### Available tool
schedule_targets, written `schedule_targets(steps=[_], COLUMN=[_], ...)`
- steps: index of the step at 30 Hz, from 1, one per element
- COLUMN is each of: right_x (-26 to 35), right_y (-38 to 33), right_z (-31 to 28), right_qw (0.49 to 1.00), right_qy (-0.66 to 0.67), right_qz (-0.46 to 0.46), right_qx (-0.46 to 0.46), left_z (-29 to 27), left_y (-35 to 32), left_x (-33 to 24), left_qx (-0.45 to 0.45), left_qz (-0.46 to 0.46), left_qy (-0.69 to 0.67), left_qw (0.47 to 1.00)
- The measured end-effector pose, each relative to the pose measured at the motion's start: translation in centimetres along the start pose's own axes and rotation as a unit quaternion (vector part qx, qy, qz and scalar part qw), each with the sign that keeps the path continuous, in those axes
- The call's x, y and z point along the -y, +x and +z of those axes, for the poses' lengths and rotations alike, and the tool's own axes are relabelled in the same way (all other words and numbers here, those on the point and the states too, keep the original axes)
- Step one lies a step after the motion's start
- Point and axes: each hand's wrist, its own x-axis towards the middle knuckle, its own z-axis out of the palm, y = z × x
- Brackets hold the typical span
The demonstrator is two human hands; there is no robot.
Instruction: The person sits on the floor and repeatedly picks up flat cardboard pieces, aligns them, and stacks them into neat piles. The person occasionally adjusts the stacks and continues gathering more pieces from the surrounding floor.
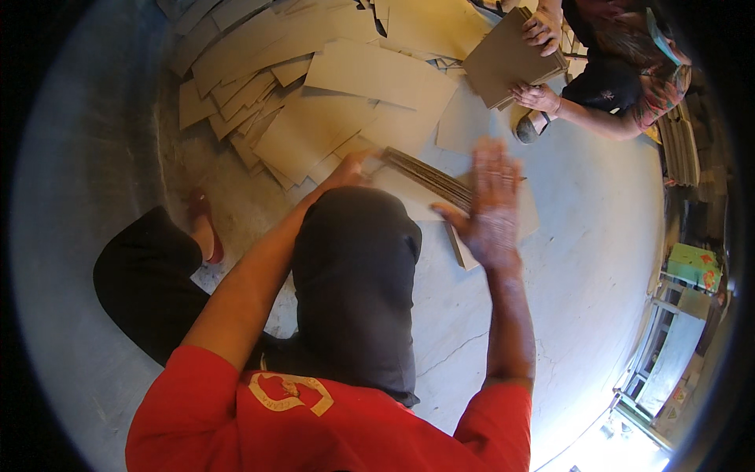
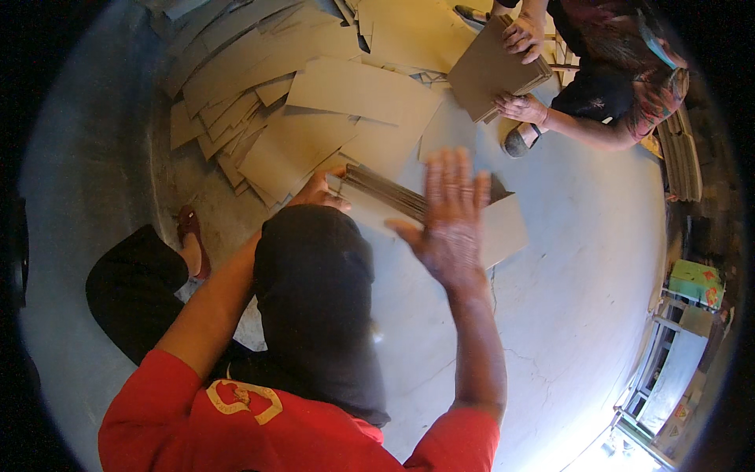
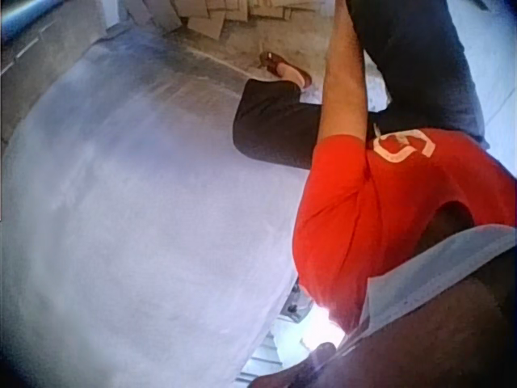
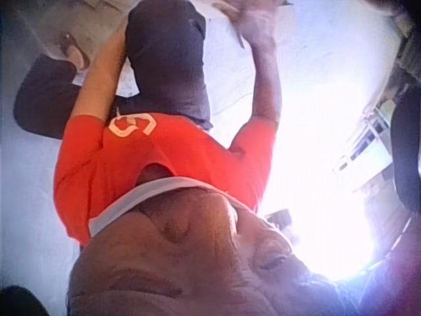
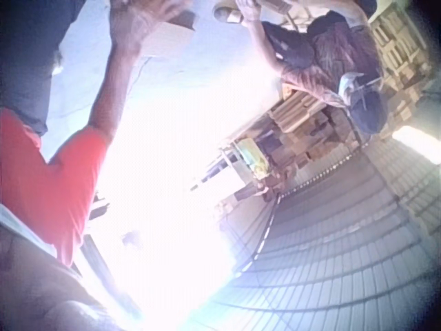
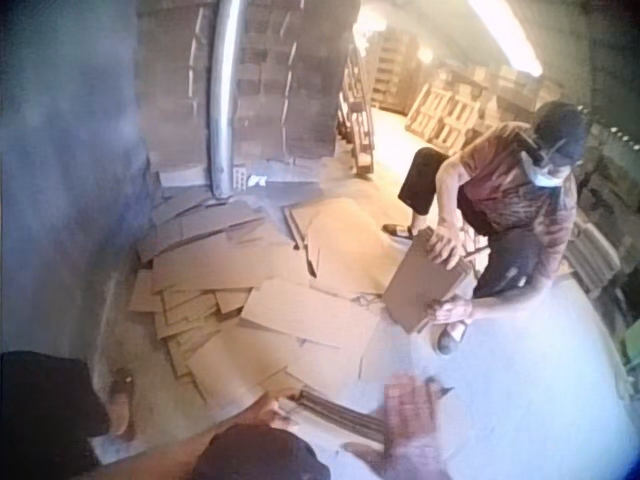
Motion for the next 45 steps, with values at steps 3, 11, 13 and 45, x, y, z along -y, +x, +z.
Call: schedule_targets(steps=[3, 11, 13, 45], right_x=[1.1, -0.9, -0.5, 1.4], right_y=[-0.4, 1.3, 2.0, -13.1], right_z=[3.7, 4.9, 3.7, 18.7], right_qw=[0.991, 0.992, 0.955, 0.686], right_qy=[0.030, 0.126, 0.290, 0.598], right_qz=[-0.002, -0.021, 0.063, 0.415], right_qx=[0.131, 0.022, 0.021, 0.024], left_z=[-2.0, -4.0, -5.5, -9.2], left_y=[2.5, 1.3, -0.9, -19.0], left_x=[5.7, 5.0, 0.0, 11.5], left_qx=[0.035, -0.031, -0.047, -0.247], left_qz=[0.097, 0.117, 0.183, -0.159], left_qy=[0.055, 0.103, 0.170, 0.472], left_qw=[0.993, 0.987, 0.967, 0.831])
